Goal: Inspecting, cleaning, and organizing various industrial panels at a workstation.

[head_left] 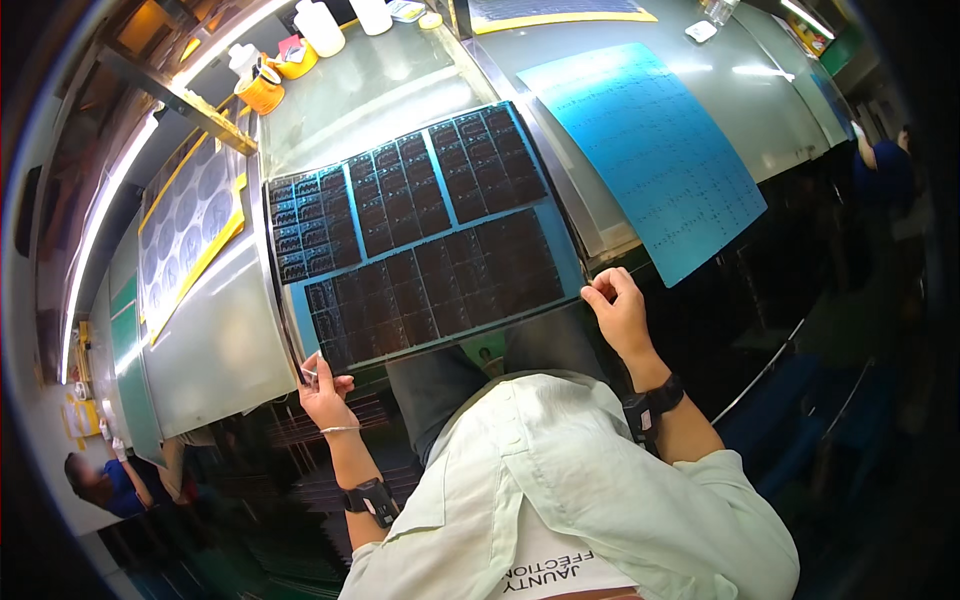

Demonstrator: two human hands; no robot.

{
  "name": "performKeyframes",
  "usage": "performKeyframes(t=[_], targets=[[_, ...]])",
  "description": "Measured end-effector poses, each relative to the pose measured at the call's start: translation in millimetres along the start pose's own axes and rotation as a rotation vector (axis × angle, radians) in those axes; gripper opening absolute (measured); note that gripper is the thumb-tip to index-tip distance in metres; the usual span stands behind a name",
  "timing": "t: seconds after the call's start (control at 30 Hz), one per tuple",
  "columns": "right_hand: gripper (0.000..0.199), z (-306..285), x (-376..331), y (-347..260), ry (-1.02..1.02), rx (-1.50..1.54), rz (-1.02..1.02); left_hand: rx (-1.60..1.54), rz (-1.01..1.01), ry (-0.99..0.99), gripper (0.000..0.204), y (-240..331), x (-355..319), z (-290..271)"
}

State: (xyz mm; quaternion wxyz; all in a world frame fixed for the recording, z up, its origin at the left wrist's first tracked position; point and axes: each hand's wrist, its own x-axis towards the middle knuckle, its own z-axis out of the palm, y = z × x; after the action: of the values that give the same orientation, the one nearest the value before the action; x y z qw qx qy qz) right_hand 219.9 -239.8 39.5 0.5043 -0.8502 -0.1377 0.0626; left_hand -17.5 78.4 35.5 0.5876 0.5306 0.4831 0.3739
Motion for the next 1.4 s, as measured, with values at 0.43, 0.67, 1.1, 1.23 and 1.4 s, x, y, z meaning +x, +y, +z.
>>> performKeyframes(t=[0.43,0.67,1.1,1.23,1.4], targets=[[0.014,6.3,2.5,-0.6,-0.017,0.005,0.01,-0.057,-0.041,0.082,0.02,9.0,5.6,-5.2],[0.012,-0.3,3.6,15.8,-0.011,-0.058,-0.038,0.201,0.066,-0.197,0.013,38.6,33.6,-19.4],[0.011,2.8,8.4,27.5,-0.043,-0.001,-0.034,0.728,0.666,0.313,0.016,-18.0,0.4,-14.5],[0.01,3.6,9.7,22.1,-0.043,-0.008,-0.019,0.75,0.669,0.355,0.017,-27.7,1.0,-18.6],[0.011,0.8,11.6,25.9,-0.072,0.041,-0.017,0.322,0.33,0.259,0.017,-26.2,0.7,-18.7]])
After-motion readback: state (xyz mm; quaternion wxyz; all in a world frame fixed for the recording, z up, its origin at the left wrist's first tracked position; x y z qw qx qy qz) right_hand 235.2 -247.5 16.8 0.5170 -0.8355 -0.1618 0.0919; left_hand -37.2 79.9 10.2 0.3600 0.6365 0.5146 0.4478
